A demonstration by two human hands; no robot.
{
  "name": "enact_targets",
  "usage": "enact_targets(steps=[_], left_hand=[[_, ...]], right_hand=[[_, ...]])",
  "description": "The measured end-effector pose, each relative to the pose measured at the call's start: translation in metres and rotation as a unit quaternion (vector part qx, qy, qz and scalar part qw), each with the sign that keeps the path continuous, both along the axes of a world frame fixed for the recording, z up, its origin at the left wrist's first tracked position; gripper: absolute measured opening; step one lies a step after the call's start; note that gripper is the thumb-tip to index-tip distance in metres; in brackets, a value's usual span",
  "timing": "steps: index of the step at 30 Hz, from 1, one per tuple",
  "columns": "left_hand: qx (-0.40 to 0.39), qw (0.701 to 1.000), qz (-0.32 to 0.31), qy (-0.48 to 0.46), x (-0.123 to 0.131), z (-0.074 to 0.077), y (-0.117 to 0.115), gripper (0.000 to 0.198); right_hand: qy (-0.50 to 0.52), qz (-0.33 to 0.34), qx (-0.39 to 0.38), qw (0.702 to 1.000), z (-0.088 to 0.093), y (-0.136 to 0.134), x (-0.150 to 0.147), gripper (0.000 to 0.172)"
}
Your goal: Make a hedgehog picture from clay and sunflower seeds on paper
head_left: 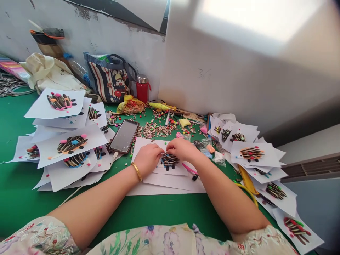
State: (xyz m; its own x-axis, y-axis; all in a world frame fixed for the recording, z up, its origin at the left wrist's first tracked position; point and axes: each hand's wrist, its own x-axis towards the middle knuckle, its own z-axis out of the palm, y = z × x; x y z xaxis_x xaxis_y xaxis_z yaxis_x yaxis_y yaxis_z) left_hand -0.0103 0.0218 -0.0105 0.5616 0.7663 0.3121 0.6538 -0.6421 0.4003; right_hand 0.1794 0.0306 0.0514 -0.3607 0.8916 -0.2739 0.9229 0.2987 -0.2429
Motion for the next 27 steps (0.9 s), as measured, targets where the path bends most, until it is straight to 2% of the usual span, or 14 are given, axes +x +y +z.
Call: enact_targets(steps=[3, 7, 13, 21, 27], left_hand=[[-0.003, 1.000, -0.002, 0.003, -0.002, 0.002, -0.003, 0.019], [-0.013, 1.000, -0.002, 0.014, -0.002, 0.004, -0.005, 0.020], [-0.017, 1.000, 0.000, 0.006, -0.001, 0.003, -0.005, 0.021], [-0.015, 0.999, -0.011, 0.032, -0.003, 0.006, -0.008, 0.028], [-0.011, 0.999, -0.014, 0.042, -0.004, 0.004, -0.009, 0.033]], right_hand=[[-0.031, 0.020, -0.066, 0.997, 0.004, 0.019, -0.008, 0.014], [-0.051, 0.047, -0.087, 0.994, 0.002, 0.029, -0.012, 0.013], [-0.062, 0.076, -0.058, 0.993, -0.006, 0.033, -0.008, 0.015], [-0.063, 0.113, -0.017, 0.991, -0.007, 0.034, -0.003, 0.009], [-0.055, 0.112, 0.011, 0.992, -0.010, 0.032, -0.002, 0.008]])
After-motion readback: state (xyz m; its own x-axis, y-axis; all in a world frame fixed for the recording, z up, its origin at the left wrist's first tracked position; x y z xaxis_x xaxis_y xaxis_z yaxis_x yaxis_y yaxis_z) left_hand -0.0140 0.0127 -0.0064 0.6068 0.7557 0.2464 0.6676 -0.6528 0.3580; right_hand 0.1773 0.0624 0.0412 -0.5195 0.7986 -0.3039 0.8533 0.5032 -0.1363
